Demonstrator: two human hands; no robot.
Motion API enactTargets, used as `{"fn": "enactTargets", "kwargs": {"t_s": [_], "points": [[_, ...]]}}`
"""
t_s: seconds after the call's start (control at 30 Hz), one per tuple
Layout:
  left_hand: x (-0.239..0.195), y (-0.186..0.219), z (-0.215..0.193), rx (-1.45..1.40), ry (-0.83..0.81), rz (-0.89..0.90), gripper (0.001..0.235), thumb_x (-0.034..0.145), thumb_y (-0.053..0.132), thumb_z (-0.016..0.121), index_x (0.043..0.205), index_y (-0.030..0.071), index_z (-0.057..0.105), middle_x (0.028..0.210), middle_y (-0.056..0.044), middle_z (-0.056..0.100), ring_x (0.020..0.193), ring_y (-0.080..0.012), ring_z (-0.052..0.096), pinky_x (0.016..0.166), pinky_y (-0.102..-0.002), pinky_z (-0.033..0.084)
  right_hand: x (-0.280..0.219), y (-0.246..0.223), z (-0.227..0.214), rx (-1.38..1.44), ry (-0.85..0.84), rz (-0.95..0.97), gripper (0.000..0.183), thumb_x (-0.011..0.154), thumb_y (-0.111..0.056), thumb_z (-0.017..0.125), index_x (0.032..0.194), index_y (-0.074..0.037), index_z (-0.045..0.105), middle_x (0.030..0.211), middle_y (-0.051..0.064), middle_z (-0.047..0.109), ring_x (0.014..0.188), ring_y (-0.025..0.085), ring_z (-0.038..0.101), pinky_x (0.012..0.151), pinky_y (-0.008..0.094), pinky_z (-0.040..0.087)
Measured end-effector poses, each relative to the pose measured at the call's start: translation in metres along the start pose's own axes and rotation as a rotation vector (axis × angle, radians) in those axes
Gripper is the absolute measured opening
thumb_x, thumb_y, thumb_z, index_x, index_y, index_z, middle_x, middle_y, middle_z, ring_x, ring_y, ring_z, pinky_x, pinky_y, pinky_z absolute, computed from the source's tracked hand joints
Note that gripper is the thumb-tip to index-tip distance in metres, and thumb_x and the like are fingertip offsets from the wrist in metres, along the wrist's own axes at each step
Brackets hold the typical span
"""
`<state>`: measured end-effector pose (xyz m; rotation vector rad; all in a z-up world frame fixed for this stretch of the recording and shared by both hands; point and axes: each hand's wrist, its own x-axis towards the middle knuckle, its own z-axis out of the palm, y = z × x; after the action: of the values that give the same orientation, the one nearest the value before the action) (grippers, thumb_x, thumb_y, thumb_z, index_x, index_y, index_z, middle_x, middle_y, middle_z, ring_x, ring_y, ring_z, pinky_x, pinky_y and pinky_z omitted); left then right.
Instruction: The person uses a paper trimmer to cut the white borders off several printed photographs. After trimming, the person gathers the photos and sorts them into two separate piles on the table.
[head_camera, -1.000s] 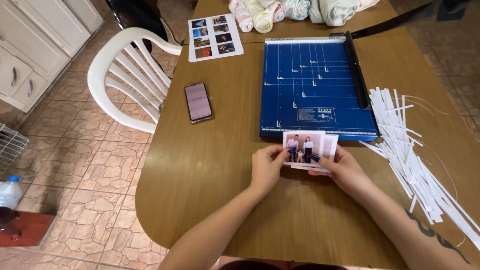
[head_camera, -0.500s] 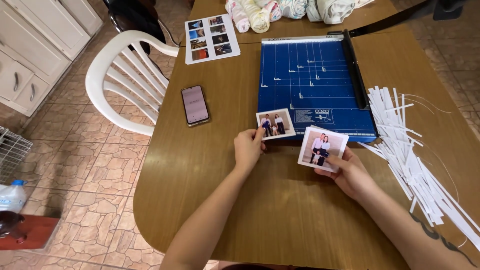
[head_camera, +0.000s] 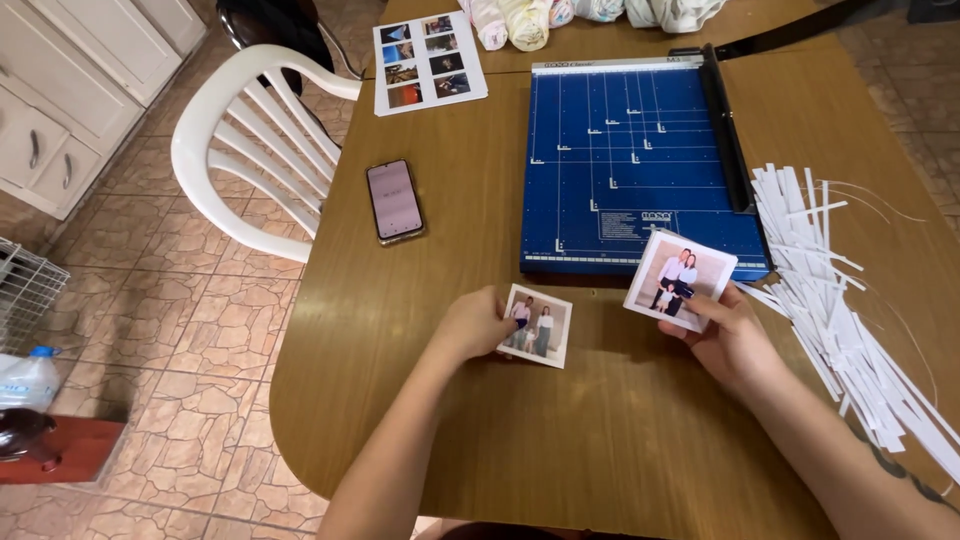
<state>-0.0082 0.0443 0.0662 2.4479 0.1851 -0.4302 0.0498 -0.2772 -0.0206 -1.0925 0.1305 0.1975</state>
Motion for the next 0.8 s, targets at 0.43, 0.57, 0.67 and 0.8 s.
{"fn": "enactTargets", "kwargs": {"t_s": [0.43, 0.57, 0.67, 0.8], "points": [[0.034, -0.02, 0.038, 0.127, 0.128, -0.004, 0.033, 0.085, 0.042, 0.066, 0.089, 0.01, 0.072, 0.087, -0.019, 0.074, 0.096, -0.0429, 0.073, 0.077, -0.049, 0.058, -0.004, 0.008, 0.006, -0.021, -0.039, 0.009, 0.057, 0.089, 0.0, 0.061, 0.143, -0.008, 0.048, 0.121, 0.013, 0.066, 0.097, 0.034, 0.072, 0.072, 0.053, 0.064], [0.026, -0.012, 0.033, 0.075, 0.249, 0.043, 0.034, 0.088, 0.042, 0.067, 0.094, 0.009, 0.065, 0.088, -0.019, 0.072, 0.095, -0.042, 0.073, 0.079, -0.049, 0.058, -0.002, 0.007, 0.004, -0.019, -0.047, -0.007, 0.055, 0.089, 0.0, 0.061, 0.142, -0.007, 0.048, 0.12, 0.013, 0.066, 0.096, 0.034, 0.073, 0.07, 0.053, 0.064], [0.03, -0.01, 0.034, 0.063, 0.458, 0.216, 0.036, 0.088, 0.035, 0.072, 0.11, 0.01, 0.058, 0.098, -0.017, 0.065, 0.102, -0.0414, 0.067, 0.086, -0.049, 0.056, -0.004, 0.0, 0.011, -0.031, -0.05, -0.025, 0.053, 0.089, 0.0, 0.062, 0.14, -0.006, 0.049, 0.118, 0.012, 0.066, 0.093, 0.035, 0.073, 0.069, 0.053, 0.065], [0.052, -0.012, 0.038, 0.021, 0.517, 0.43, 0.061, 0.093, 0.019, 0.073, 0.149, 0.021, 0.051, 0.148, -0.027, 0.047, 0.13, -0.0537, 0.052, 0.104, -0.057, 0.051, 0.01, 0.001, 0.007, -0.044, -0.051, -0.085, 0.048, 0.09, 0.0, 0.063, 0.136, -0.004, 0.051, 0.116, 0.012, 0.067, 0.094, 0.033, 0.074, 0.071, 0.051, 0.066]]}}
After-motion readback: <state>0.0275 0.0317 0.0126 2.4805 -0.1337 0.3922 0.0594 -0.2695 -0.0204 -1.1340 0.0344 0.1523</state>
